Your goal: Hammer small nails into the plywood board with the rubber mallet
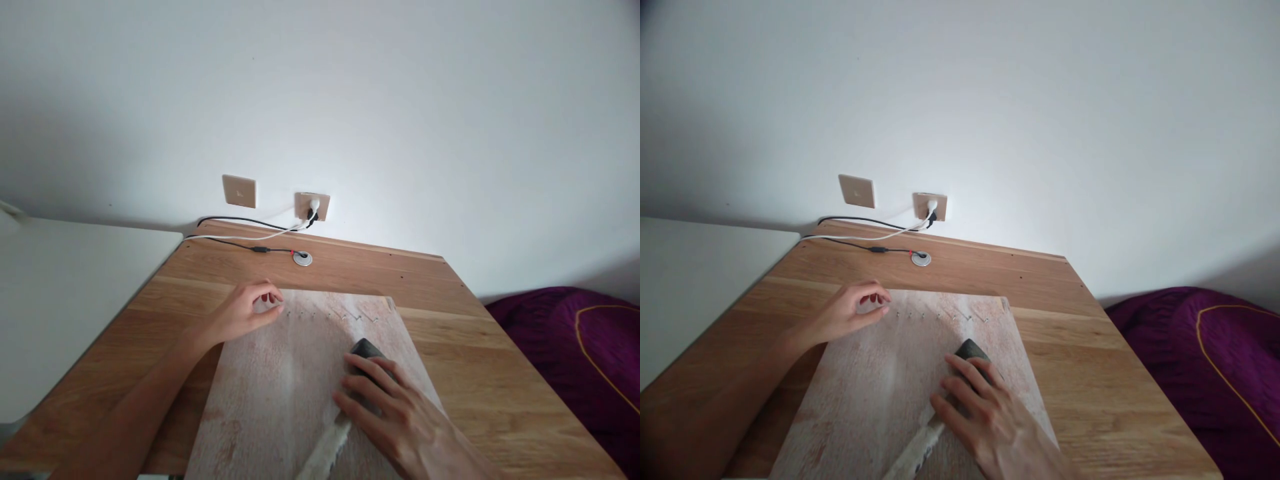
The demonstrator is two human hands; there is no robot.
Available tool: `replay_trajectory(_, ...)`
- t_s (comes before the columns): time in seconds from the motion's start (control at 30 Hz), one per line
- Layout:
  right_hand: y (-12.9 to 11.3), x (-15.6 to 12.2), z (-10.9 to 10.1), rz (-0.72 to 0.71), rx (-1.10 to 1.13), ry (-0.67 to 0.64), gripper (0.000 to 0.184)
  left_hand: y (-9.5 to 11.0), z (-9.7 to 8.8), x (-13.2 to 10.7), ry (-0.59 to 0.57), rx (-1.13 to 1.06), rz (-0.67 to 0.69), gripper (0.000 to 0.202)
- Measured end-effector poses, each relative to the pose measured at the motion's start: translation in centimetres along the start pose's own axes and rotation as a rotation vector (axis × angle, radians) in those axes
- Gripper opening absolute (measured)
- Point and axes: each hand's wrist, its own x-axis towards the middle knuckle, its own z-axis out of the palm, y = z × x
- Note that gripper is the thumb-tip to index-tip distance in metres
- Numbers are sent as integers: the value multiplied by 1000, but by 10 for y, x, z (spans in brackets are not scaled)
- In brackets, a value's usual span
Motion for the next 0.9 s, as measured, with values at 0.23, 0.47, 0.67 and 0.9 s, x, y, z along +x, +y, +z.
replay_trajectory(0.23, 6, -10, 16, -33, -31, 99, 32, -3, 1, -2, -57, -6, -32, 16)
replay_trajectory(0.47, 3, -45, 36, 31, -60, 296, 42, -11, -3, -2, -90, -81, -38, 14)
replay_trajectory(0.67, 0, -57, 45, 58, -92, 341, 37, -15, -2, -3, -87, -68, -16, 13)
replay_trajectory(0.9, -4, -34, -9, 97, 94, 117, 30, -15, 4, -3, -42, -26, -6, 11)
